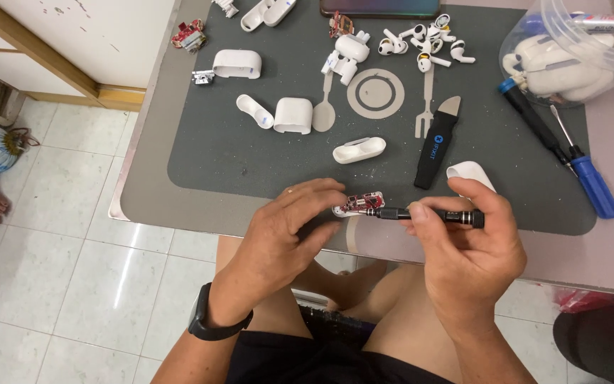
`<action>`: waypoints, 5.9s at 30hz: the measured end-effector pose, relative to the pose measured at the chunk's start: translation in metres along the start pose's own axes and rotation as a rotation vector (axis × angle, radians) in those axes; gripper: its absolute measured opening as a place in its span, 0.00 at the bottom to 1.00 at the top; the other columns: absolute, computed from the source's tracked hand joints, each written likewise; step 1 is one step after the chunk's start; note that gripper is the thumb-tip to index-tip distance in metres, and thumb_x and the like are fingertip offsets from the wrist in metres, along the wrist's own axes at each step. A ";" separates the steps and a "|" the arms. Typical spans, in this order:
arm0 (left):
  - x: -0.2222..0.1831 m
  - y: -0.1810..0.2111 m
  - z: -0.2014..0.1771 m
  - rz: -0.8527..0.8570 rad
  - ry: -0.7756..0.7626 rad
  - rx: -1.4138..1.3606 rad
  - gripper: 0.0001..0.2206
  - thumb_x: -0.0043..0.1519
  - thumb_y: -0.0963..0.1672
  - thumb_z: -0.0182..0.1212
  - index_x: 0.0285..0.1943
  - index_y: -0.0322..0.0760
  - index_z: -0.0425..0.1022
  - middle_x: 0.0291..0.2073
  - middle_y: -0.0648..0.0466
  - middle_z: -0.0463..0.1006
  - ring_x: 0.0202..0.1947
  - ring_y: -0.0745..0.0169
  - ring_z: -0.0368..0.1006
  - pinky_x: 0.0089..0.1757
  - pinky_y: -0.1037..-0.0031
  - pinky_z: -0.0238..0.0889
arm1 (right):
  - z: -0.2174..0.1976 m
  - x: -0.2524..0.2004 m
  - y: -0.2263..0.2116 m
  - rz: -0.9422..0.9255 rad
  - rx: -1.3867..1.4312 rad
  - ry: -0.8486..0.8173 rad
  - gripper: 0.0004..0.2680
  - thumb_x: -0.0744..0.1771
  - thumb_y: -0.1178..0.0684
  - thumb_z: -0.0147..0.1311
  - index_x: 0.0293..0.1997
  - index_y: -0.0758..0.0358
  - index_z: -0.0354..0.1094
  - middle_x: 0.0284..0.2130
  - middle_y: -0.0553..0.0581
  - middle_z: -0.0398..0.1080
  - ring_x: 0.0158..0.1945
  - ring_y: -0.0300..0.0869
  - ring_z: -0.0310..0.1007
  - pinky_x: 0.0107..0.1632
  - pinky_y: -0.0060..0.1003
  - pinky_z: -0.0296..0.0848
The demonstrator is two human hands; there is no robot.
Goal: Assembling the internal components of wireless earbuds, including the circuit board, battery, and plastic housing, using precision tools.
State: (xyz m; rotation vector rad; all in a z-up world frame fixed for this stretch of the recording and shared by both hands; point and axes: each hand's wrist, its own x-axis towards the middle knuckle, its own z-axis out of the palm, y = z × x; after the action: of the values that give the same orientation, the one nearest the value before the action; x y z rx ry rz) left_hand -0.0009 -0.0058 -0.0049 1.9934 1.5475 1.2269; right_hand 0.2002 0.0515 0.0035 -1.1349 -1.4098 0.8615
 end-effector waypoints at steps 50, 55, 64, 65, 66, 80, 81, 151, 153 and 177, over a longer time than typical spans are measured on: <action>0.006 -0.004 0.006 0.154 0.117 0.070 0.07 0.63 0.38 0.67 0.48 0.30 0.81 0.47 0.45 0.81 0.45 0.51 0.80 0.49 0.66 0.73 | -0.008 0.014 -0.011 0.154 0.039 0.079 0.12 0.67 0.64 0.62 0.55 0.67 0.67 0.31 0.60 0.73 0.26 0.44 0.79 0.36 0.31 0.83; 0.008 0.000 0.005 0.190 0.107 0.082 0.07 0.63 0.37 0.67 0.49 0.30 0.79 0.47 0.46 0.80 0.42 0.53 0.77 0.47 0.69 0.73 | -0.013 0.017 0.006 0.175 0.150 0.108 0.11 0.67 0.64 0.60 0.54 0.66 0.67 0.31 0.59 0.72 0.24 0.46 0.78 0.31 0.32 0.81; 0.009 -0.002 0.007 0.160 0.121 0.099 0.07 0.61 0.37 0.69 0.46 0.31 0.80 0.45 0.47 0.82 0.42 0.55 0.80 0.52 0.68 0.73 | -0.011 0.009 -0.001 0.097 0.114 0.037 0.12 0.67 0.66 0.60 0.56 0.69 0.65 0.31 0.61 0.74 0.26 0.46 0.78 0.36 0.34 0.85; 0.008 -0.002 0.007 0.143 0.115 0.087 0.07 0.61 0.37 0.69 0.47 0.32 0.80 0.45 0.47 0.82 0.43 0.55 0.79 0.52 0.68 0.72 | -0.010 0.008 -0.003 0.082 0.104 0.034 0.13 0.66 0.67 0.61 0.56 0.70 0.65 0.31 0.62 0.73 0.28 0.45 0.78 0.38 0.35 0.86; 0.008 -0.003 0.007 0.125 0.109 0.076 0.07 0.61 0.37 0.69 0.47 0.33 0.80 0.46 0.48 0.83 0.44 0.55 0.79 0.52 0.68 0.72 | -0.008 0.006 -0.005 0.067 0.093 0.030 0.14 0.65 0.67 0.61 0.56 0.71 0.65 0.31 0.63 0.72 0.30 0.44 0.77 0.39 0.36 0.88; -0.008 -0.001 -0.008 0.009 0.048 0.073 0.12 0.62 0.38 0.67 0.55 0.32 0.76 0.58 0.45 0.75 0.63 0.42 0.71 0.62 0.57 0.67 | -0.011 0.012 0.003 0.121 0.107 0.053 0.13 0.68 0.64 0.59 0.58 0.68 0.64 0.32 0.62 0.72 0.25 0.47 0.76 0.35 0.35 0.83; -0.008 0.000 -0.007 0.021 0.062 0.120 0.09 0.62 0.39 0.66 0.50 0.30 0.77 0.56 0.43 0.76 0.63 0.38 0.70 0.62 0.54 0.65 | -0.011 0.012 0.004 0.119 0.107 0.058 0.13 0.68 0.65 0.59 0.58 0.69 0.64 0.31 0.62 0.71 0.25 0.47 0.75 0.35 0.36 0.83; -0.005 0.005 0.014 0.040 0.264 0.006 0.10 0.61 0.43 0.70 0.49 0.36 0.78 0.38 0.54 0.82 0.35 0.59 0.74 0.42 0.72 0.69 | -0.013 0.013 -0.078 -0.438 -0.492 -0.250 0.14 0.69 0.58 0.66 0.60 0.64 0.70 0.41 0.53 0.80 0.18 0.31 0.64 0.19 0.23 0.63; -0.005 0.003 0.013 -0.006 0.289 -0.033 0.11 0.57 0.44 0.74 0.45 0.35 0.80 0.35 0.55 0.83 0.34 0.61 0.74 0.39 0.74 0.69 | -0.008 0.017 -0.089 -0.219 -0.325 -0.201 0.13 0.68 0.63 0.64 0.59 0.67 0.70 0.35 0.58 0.75 0.35 0.36 0.74 0.43 0.27 0.79; -0.004 0.013 -0.002 0.019 0.218 -0.150 0.09 0.63 0.42 0.66 0.48 0.33 0.78 0.39 0.53 0.82 0.38 0.61 0.77 0.43 0.73 0.73 | -0.008 0.004 -0.076 -0.432 -0.436 -0.169 0.15 0.68 0.64 0.67 0.59 0.71 0.69 0.39 0.60 0.77 0.44 0.41 0.80 0.46 0.33 0.82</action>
State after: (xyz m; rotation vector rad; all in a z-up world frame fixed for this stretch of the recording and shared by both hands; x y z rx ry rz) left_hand 0.0057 -0.0147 0.0034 1.8336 1.4854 1.5636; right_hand 0.1947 0.0328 0.0775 -1.0262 -1.9566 0.3540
